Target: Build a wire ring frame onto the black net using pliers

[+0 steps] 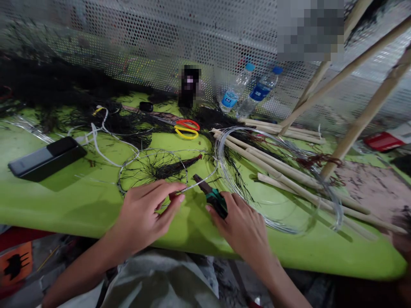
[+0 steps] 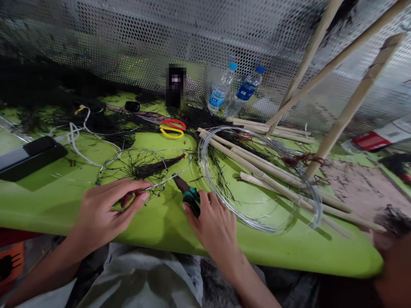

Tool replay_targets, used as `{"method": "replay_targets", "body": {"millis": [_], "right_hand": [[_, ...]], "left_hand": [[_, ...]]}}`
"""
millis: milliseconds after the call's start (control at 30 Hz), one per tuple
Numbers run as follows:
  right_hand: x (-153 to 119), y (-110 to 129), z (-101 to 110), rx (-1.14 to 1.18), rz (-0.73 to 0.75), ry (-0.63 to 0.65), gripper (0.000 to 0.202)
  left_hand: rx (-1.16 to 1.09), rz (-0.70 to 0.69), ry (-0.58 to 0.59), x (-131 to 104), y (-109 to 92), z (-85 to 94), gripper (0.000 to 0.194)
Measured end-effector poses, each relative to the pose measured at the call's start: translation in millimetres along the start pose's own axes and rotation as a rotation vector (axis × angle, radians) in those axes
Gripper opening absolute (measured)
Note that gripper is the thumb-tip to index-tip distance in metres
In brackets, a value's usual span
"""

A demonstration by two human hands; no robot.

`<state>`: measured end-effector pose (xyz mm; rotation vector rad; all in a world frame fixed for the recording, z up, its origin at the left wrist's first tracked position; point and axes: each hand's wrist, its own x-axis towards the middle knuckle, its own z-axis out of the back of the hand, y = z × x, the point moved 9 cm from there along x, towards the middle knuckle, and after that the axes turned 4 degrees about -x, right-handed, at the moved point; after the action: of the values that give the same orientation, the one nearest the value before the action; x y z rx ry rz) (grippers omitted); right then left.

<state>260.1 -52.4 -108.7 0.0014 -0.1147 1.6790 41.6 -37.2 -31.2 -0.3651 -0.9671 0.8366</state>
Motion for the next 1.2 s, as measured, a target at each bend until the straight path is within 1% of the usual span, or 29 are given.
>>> {"method": "replay_targets", "body": {"millis": [67,133,167,200,233,267,300,367,400,467,533,600,767,833,900,967,1000,1033,1067,1100,1133,1167,1200], "right_hand": [[5.1,2.0,11.3,0.001,0.015,-0.096,0.035],[9.8,9.5,37.8,0.116,0.089,-0.265,0.027],[11.6,15.6,55.5,0.211,0.161,-0.37,0.022],[13.4,23.6,72.6,0.323,0.265,-0.454,0.02],[17.0,31.7,86.2,0.395,0.358,-0.497,0.022],[20.6,40.3,98.6,0.402,0.44,-0.545,0.026],[26.0,51.6,104.9,0.394,0.533,-0.533,0.025],[35.8,73.8,106.8,0.453,0.737,-0.419,0.01],[40.3,81.5,104.4,0.474,0.799,-0.359,0.012],[45.9,89.8,99.4,0.522,0.868,-0.289,0.022],[46.8,91.3,97.3,0.562,0.893,-0.281,0.023],[44.6,88.8,100.0,0.603,0.9,-0.311,0.019],[40.8,76.5,114.0,0.678,0.853,-0.418,0.011],[42.8,71.6,114.1,0.686,0.813,-0.43,0.011],[45.2,67.8,110.7,0.698,0.78,-0.419,0.013],[46.7,66.1,105.8,0.708,0.762,-0.385,0.014],[47.2,65.4,103.8,0.714,0.753,-0.368,0.014],[47.7,64.2,102.6,0.724,0.738,-0.353,0.014],[48.5,62.3,102.2,0.745,0.715,-0.339,0.014],[49.6,59.8,102.5,0.777,0.687,-0.324,0.014],[50.8,57.2,103.0,0.819,0.659,-0.303,0.014],[52.0,55.2,103.6,0.864,0.635,-0.278,0.015],[52.8,53.8,104.2,0.906,0.619,-0.25,0.015]], "left_hand": [[0.005,-0.007,-0.007,-0.2,-0.5,1.6,0.011],[0.017,-0.016,-0.02,0.5,-1.2,4.3,0.01],[0.026,-0.026,-0.021,1.2,-2.1,5.3,0.009],[0.034,-0.037,-0.016,2.0,-2.9,6.0,0.008],[0.041,-0.053,-0.007,2.9,-4.0,6.3,0.008],[0.048,-0.073,0.003,3.8,-5.4,6.6,0.007],[0.056,-0.097,0.012,4.4,-6.9,7.0,0.006],[0.074,-0.137,0.012,5.4,-8.5,9.6,0.003],[0.085,-0.153,0.011,5.7,-8.6,11.2,0.002],[0.103,-0.181,0.017,6.7,-8.6,13.9,0.003],[0.103,-0.205,0.057,8.8,-9.2,14.6,0.004],[0.074,-0.215,0.106,12.5,-10.7,15.2,0.006],[-0.05,-0.137,0.18,30.5,-11.1,17.8,0.011],[-0.098,-0.062,0.22,39.5,-6.6,14.7,0.012],[-0.15,0.053,0.279,47.0,1.9,8.3,0.014],[-0.208,0.174,0.359,50.1,10.4,-1.2,0.023],[-0.232,0.214,0.397,49.9,13.0,-6.0,0.028],[-0.247,0.231,0.418,49.3,14.2,-9.6,0.028],[-0.239,0.217,0.401,49.5,14.2,-9.8,0.024],[-0.205,0.163,0.346,50.2,12.3,-6.8,0.015],[-0.155,0.073,0.258,50.7,8.0,-0.8,0.005],[-0.092,-0.029,0.17,49.4,2.6,5.3,0.006],[-0.034,-0.119,0.105,46.3,-2.1,9.2,0.01]]}}
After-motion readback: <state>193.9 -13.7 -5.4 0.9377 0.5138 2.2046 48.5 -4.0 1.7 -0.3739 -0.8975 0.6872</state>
